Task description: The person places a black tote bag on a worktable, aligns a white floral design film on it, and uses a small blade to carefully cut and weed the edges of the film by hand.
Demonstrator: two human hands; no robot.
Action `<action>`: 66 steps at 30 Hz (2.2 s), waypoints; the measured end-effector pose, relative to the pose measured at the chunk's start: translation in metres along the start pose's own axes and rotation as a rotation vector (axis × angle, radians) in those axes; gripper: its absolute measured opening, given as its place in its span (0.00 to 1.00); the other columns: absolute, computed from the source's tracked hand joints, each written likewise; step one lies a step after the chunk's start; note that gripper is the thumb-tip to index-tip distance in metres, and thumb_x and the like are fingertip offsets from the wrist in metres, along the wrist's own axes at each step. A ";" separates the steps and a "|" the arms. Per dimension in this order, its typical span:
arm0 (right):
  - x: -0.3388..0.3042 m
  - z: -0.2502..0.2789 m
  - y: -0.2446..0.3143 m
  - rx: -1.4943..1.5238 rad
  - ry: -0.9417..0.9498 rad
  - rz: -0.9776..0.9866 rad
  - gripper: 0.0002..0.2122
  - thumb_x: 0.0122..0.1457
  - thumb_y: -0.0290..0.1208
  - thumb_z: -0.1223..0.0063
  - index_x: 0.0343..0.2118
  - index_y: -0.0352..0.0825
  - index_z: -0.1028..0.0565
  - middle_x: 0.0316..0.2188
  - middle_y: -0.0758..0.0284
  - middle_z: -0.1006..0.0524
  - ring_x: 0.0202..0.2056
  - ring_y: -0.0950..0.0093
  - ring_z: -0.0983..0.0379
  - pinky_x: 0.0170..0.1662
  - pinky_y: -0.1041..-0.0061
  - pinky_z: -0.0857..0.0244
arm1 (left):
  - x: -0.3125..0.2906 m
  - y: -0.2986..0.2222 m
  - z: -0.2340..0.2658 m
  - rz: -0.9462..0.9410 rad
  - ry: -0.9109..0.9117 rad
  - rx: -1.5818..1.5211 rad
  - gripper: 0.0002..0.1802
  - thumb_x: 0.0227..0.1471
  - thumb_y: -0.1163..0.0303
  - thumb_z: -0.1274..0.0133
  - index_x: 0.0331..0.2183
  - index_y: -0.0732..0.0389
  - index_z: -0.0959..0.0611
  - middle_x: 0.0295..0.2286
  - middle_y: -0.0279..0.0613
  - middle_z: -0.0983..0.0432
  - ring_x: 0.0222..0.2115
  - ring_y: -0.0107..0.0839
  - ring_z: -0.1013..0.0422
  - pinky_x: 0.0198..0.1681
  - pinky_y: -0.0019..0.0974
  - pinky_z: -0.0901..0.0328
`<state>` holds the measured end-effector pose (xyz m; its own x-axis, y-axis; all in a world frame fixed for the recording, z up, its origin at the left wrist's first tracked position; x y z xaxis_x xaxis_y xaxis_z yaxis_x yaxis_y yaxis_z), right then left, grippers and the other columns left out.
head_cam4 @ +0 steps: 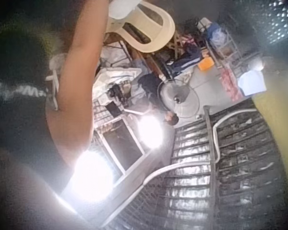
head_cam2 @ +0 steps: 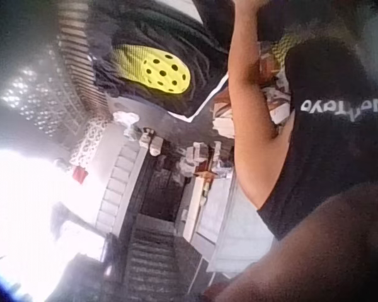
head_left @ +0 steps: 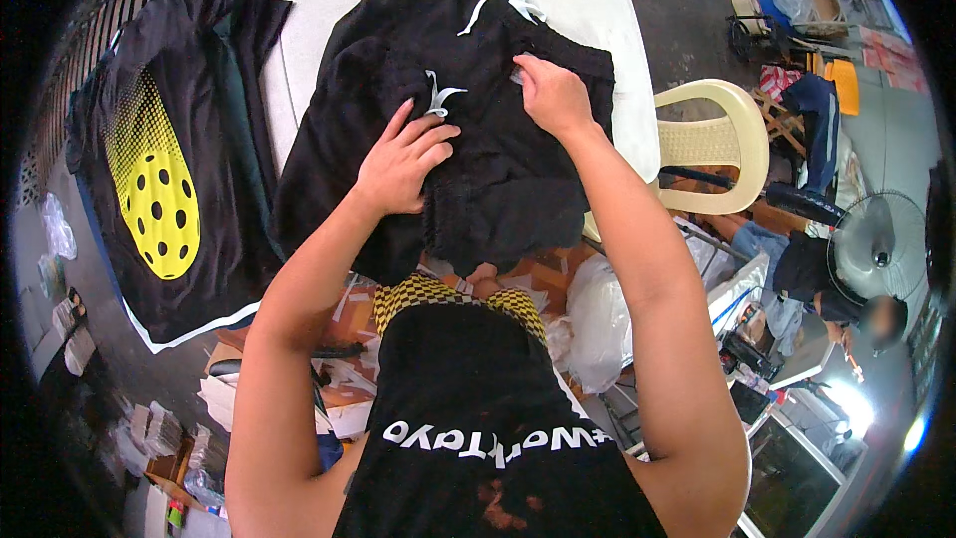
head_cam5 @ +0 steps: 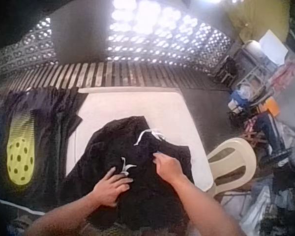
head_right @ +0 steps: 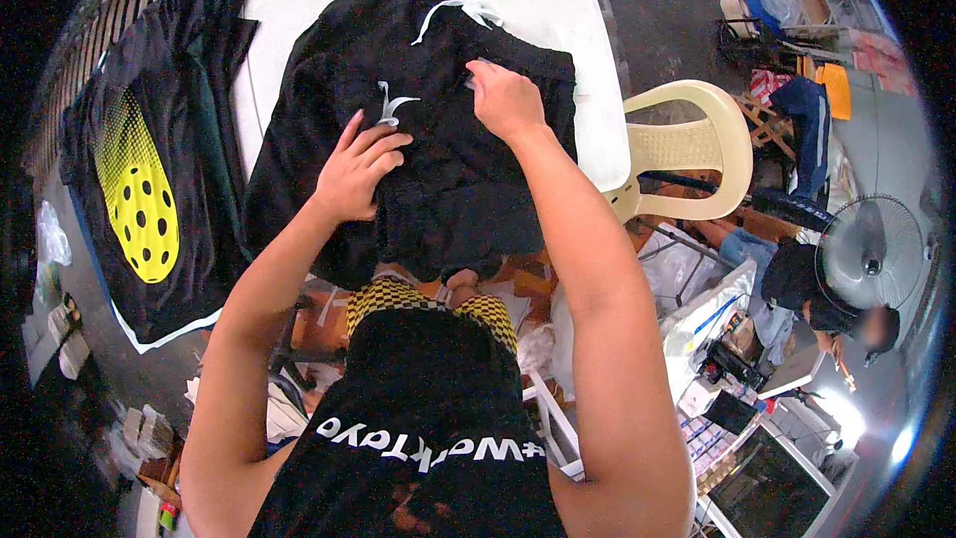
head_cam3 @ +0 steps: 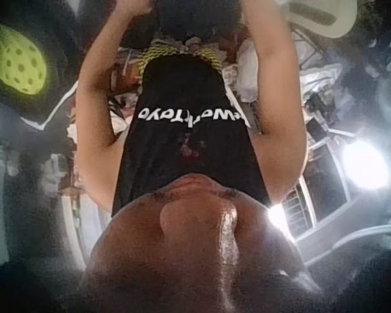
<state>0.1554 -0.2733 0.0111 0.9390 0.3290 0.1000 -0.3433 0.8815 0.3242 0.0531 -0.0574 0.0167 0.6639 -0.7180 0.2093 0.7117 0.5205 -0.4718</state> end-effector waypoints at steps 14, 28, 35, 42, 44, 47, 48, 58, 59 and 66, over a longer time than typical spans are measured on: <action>0.003 -0.002 0.027 -0.313 0.055 0.071 0.22 0.59 0.27 0.47 0.59 0.42 0.26 0.32 0.61 0.18 0.29 0.61 0.17 0.31 0.60 0.21 | 0.003 -0.002 0.002 0.012 -0.009 0.012 0.37 0.24 0.66 0.29 0.44 0.52 0.24 0.58 0.35 0.29 0.63 0.42 0.37 0.74 0.57 0.57; 0.009 0.002 0.031 -0.324 0.064 -0.119 0.25 0.57 0.28 0.43 0.60 0.42 0.28 0.32 0.60 0.16 0.30 0.57 0.17 0.33 0.58 0.22 | 0.005 -0.002 -0.001 0.043 -0.005 0.002 0.35 0.22 0.67 0.32 0.41 0.53 0.23 0.58 0.32 0.28 0.62 0.41 0.36 0.73 0.62 0.57; -0.009 0.060 -0.039 0.139 -0.451 -0.741 0.15 0.58 0.28 0.47 0.48 0.39 0.20 0.34 0.55 0.15 0.37 0.52 0.18 0.43 0.54 0.26 | 0.001 0.000 -0.001 0.039 0.012 0.046 0.38 0.23 0.66 0.28 0.44 0.51 0.23 0.58 0.33 0.29 0.64 0.41 0.38 0.75 0.56 0.59; -0.010 0.032 -0.040 -0.037 -0.077 -0.566 0.14 0.59 0.39 0.37 0.46 0.39 0.21 0.47 0.60 0.22 0.46 0.55 0.21 0.49 0.56 0.26 | 0.005 -0.002 -0.005 0.045 0.015 0.045 0.37 0.23 0.68 0.29 0.43 0.52 0.23 0.57 0.32 0.29 0.62 0.40 0.36 0.74 0.58 0.58; -0.017 0.028 -0.053 0.017 -0.047 -0.739 0.18 0.57 0.41 0.33 0.46 0.38 0.21 0.49 0.59 0.23 0.50 0.56 0.23 0.52 0.57 0.28 | 0.008 -0.004 -0.002 0.032 -0.001 0.037 0.36 0.23 0.68 0.30 0.43 0.52 0.23 0.57 0.32 0.28 0.62 0.40 0.36 0.74 0.58 0.57; -0.013 0.029 -0.041 0.031 -0.017 -0.775 0.18 0.58 0.41 0.34 0.47 0.37 0.21 0.48 0.59 0.23 0.49 0.56 0.23 0.52 0.57 0.28 | 0.003 0.001 -0.001 0.041 0.004 0.044 0.39 0.17 0.67 0.30 0.41 0.52 0.24 0.59 0.31 0.29 0.63 0.41 0.37 0.73 0.62 0.57; -0.015 0.028 -0.042 0.007 -0.024 -0.758 0.16 0.58 0.40 0.34 0.44 0.37 0.21 0.47 0.59 0.23 0.48 0.56 0.23 0.51 0.58 0.28 | 0.005 0.000 -0.001 0.040 0.007 0.040 0.38 0.19 0.68 0.30 0.41 0.52 0.24 0.58 0.31 0.29 0.63 0.41 0.37 0.73 0.61 0.57; -0.024 0.031 -0.002 -0.032 -0.147 -0.485 0.04 0.57 0.30 0.38 0.30 0.37 0.21 0.39 0.55 0.23 0.39 0.52 0.21 0.44 0.53 0.26 | 0.011 -0.006 -0.004 0.030 0.013 0.034 0.35 0.25 0.69 0.32 0.42 0.53 0.23 0.57 0.32 0.28 0.62 0.40 0.36 0.74 0.59 0.58; -0.026 0.019 0.040 0.056 -0.055 -0.257 0.02 0.54 0.26 0.40 0.26 0.38 0.21 0.37 0.55 0.23 0.35 0.51 0.21 0.41 0.53 0.26 | 0.006 -0.002 -0.004 0.036 0.015 0.045 0.35 0.25 0.68 0.32 0.42 0.53 0.23 0.57 0.33 0.29 0.62 0.40 0.36 0.74 0.59 0.58; -0.106 0.049 0.097 0.891 0.274 -0.442 0.06 0.59 0.22 0.40 0.39 0.30 0.24 0.36 0.61 0.18 0.39 0.72 0.19 0.44 0.70 0.26 | 0.005 -0.005 0.008 0.036 -0.062 -0.009 0.33 0.28 0.70 0.33 0.44 0.55 0.21 0.54 0.36 0.26 0.61 0.40 0.35 0.74 0.59 0.58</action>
<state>0.0239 -0.2396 0.0782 0.9032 0.2013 -0.3791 0.2744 0.4086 0.8705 0.0552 -0.0600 0.0274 0.7025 -0.6683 0.2447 0.6848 0.5411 -0.4881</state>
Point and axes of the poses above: each hand's wrist, its own x-axis towards the middle knuckle, its own z-axis out of the back of the hand, y = z × x, the point moved 8 cm from there along x, towards the middle knuckle
